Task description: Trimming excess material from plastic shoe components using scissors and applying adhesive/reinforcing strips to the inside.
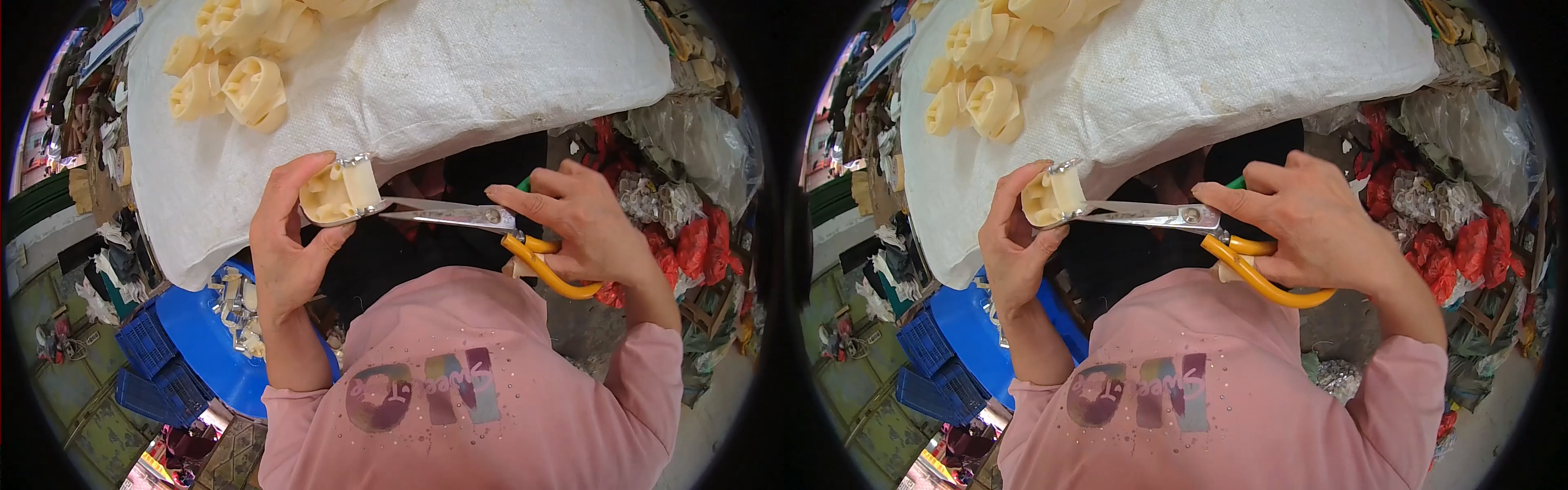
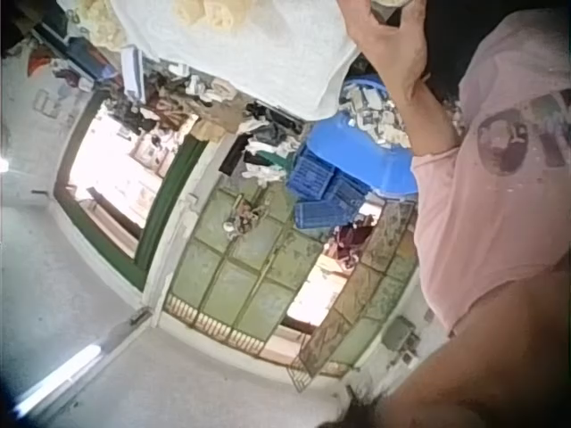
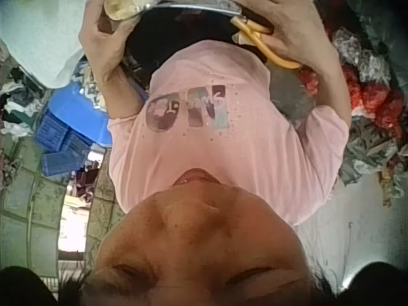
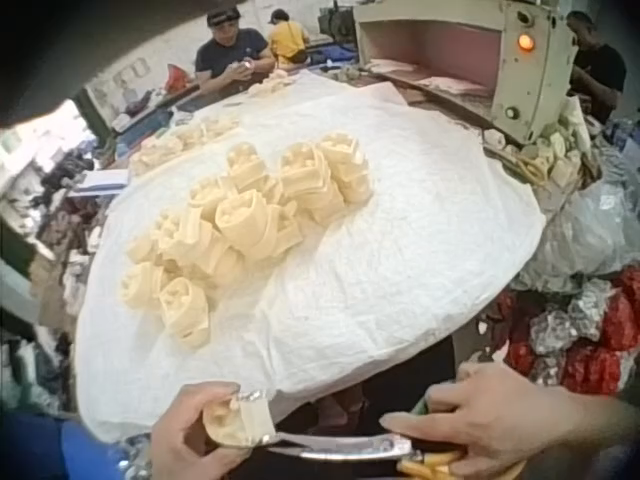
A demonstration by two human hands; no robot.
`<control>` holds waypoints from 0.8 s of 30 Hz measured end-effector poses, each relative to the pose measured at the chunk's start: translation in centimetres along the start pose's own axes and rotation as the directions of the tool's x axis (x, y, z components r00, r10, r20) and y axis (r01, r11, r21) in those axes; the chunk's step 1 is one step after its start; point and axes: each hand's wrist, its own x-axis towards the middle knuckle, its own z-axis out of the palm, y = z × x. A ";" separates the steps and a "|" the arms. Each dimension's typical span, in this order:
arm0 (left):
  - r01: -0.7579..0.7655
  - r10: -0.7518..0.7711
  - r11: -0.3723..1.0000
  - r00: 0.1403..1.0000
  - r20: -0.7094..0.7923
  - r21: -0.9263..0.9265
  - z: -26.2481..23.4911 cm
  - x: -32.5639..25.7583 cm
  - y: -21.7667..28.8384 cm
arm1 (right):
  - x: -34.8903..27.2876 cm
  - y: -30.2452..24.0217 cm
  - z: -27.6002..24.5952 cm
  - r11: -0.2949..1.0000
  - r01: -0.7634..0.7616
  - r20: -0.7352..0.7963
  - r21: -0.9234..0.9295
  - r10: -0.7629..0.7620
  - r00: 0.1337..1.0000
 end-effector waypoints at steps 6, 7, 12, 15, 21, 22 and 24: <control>-0.124 0.093 0.971 0.984 0.154 0.206 -0.3 0.4 0.5 | 0.9 0.1 -1.1 0.979 0.095 -0.008 -0.179 -0.098 0.995; -0.123 0.091 0.971 0.983 0.158 0.205 -0.3 0.4 0.5 | 0.9 0.1 -1.1 0.972 0.110 -0.022 -0.206 -0.117 0.993; -0.117 0.079 0.967 0.982 0.174 0.226 -0.1 0.4 0.5 | 1.0 -0.1 -1.6 0.972 0.125 0.047 -0.201 -0.118 0.992; -0.179 0.150 0.956 0.979 0.137 0.231 0.2 0.4 0.5 | 1.2 0.1 -1.4 0.967 0.163 0.047 -0.194 -0.157 0.986; -0.153 0.128 0.973 0.981 0.146 0.175 0.5 0.5 0.3 | 0.9 0.6 -1.4 0.964 0.186 0.048 -0.193 -0.180 0.983; -0.151 0.126 0.972 0.981 0.145 0.179 0.4 0.5 0.2 | 1.0 0.6 -1.3 0.961 0.196 0.042 -0.197 -0.191 0.981; -0.147 0.122 0.974 0.981 0.148 0.171 0.3 0.4 0.2 | 1.1 0.8 -1.2 0.949 0.223 0.020 -0.222 -0.224 0.974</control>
